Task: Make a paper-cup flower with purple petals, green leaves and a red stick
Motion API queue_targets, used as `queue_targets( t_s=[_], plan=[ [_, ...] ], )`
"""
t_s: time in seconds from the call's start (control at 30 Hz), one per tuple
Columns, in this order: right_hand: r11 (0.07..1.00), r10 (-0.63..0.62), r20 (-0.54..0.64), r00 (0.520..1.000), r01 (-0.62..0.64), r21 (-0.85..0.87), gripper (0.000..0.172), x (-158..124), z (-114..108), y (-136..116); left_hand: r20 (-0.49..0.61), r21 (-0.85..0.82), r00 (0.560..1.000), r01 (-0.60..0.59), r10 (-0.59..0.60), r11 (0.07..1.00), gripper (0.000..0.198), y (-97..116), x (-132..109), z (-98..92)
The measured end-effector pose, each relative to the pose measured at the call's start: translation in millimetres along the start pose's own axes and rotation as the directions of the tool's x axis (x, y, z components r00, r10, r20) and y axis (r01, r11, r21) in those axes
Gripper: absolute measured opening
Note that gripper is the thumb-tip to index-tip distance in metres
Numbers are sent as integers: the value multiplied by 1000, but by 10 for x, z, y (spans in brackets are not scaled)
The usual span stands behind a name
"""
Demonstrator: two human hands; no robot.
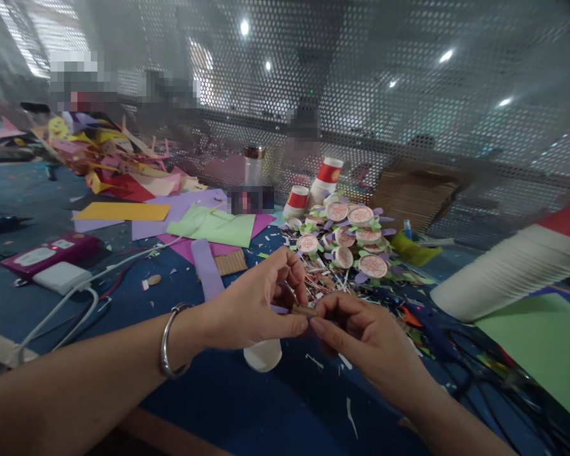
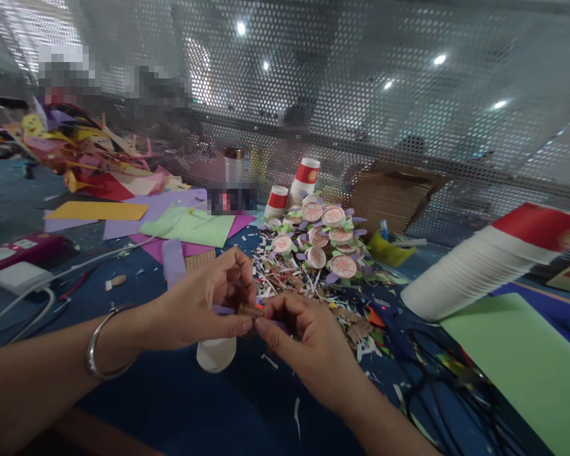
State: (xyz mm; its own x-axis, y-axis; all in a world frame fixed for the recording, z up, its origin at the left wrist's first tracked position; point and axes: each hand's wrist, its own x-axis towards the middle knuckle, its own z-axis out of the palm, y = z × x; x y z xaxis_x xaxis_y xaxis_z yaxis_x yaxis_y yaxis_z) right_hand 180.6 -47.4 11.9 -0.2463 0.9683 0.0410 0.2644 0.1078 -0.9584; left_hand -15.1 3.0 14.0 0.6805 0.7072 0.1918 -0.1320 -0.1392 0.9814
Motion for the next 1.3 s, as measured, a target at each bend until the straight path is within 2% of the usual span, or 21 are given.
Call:
queue_targets(
  t_s=[0.2, 0.47, 0.77, 0.9, 1.03, 1.3],
  plan=[
    [999, 12, -22, 1000, -12, 34, 22, -5, -8, 25, 27, -11, 1000, -16, 16, 1000, 38, 11, 12, -45],
    [999, -29, -116, 993, 34, 34, 19, 5, -55, 117, -4, 0, 998, 66, -66, 998, 38, -18, 62, -152],
    [999, 20, -80, 997, -16, 50, 20, 11, -36, 62, 7, -45, 998, 66, -65, 997, 39, -41, 62, -114],
    [1000, -10, -68, 998, 11, 7, 22, 7, -51, 56, 10, -9, 998, 64, -64, 998, 40, -20, 54, -128],
    [999, -11, -104, 995, 6, -45, 20, 6, -72, 72, -17, 33, 998, 61, -61, 998, 41, -20, 55, -161],
    [999, 38, -171, 985, -44, -33, 28, -2, -75, 16, -63, 12, 997, 49, -48, 999, 43, -34, 81, -211]
  ],
)
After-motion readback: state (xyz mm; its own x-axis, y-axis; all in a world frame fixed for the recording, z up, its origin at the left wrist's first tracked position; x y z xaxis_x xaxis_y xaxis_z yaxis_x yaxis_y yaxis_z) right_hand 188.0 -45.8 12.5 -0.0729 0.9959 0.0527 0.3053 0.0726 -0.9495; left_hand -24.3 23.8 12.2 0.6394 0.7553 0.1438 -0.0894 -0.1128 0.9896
